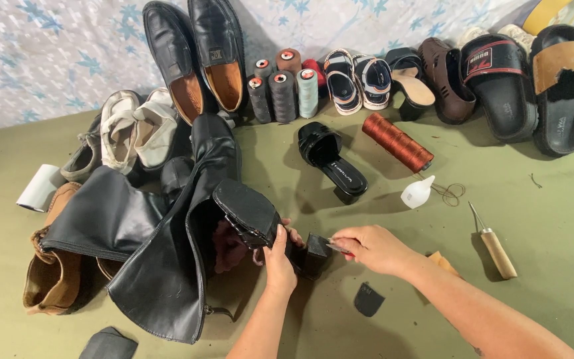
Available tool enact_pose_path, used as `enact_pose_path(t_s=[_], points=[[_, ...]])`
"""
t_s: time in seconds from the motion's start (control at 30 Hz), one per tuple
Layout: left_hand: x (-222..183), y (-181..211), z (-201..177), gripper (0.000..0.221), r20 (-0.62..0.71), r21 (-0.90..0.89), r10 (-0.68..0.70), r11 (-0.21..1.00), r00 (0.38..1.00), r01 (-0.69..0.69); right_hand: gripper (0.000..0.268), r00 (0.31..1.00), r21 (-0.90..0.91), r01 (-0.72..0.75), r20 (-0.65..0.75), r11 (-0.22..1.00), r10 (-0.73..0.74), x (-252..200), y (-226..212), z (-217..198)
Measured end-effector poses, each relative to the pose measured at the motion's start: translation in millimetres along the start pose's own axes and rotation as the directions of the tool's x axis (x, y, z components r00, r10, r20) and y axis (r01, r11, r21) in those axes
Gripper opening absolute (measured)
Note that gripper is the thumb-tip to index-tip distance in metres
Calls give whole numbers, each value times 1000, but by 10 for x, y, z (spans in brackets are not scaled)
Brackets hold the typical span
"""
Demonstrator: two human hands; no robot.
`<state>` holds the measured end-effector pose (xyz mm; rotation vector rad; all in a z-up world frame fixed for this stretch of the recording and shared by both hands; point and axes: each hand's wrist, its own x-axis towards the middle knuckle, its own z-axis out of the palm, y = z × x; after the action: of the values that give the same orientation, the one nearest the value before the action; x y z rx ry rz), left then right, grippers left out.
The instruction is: Trimming the edges of a sandal heel with a hand tool to smooth the finish and ensure a proper fit.
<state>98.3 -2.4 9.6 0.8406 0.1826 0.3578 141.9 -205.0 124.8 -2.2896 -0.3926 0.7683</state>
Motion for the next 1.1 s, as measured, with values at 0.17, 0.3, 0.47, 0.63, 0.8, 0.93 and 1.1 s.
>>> enact_pose_path(t_s=[0.17, 0.3, 0.47, 0.63, 0.8, 0.93, 1.1], points=[[16, -22, -33, 36, -1, 20, 7, 1000, 1000, -7, 35, 996, -180, 36, -78, 983, -51, 165, 186, 146], [18, -15, -19, 34, -9, -14, -1, 1000, 1000, 1, 43, 989, -376, 90, -74, 922, -127, 99, 65, 228], [1, 3, 4, 34, -21, -35, -16, 999, 1000, 15, 32, 989, -483, 129, -5, 866, -150, 3, 55, 217], [18, 14, 0, 34, -30, -40, -32, 999, 999, 31, 22, 988, -482, 153, 65, 863, -139, -143, -49, 118], [27, -27, -43, 37, -10, -49, -31, 998, 999, 31, 19, 987, -377, 156, 86, 913, -133, -145, -45, 108], [-8, 67, 13, 37, -5, -21, -20, 1000, 1000, 20, 22, 988, -397, 156, 74, 904, -138, -110, -68, 132], [-2, 58, 23, 37, -23, -24, -11, 1000, 1000, 11, 61, 980, -598, 136, -36, 790, -196, -51, -117, 153]])
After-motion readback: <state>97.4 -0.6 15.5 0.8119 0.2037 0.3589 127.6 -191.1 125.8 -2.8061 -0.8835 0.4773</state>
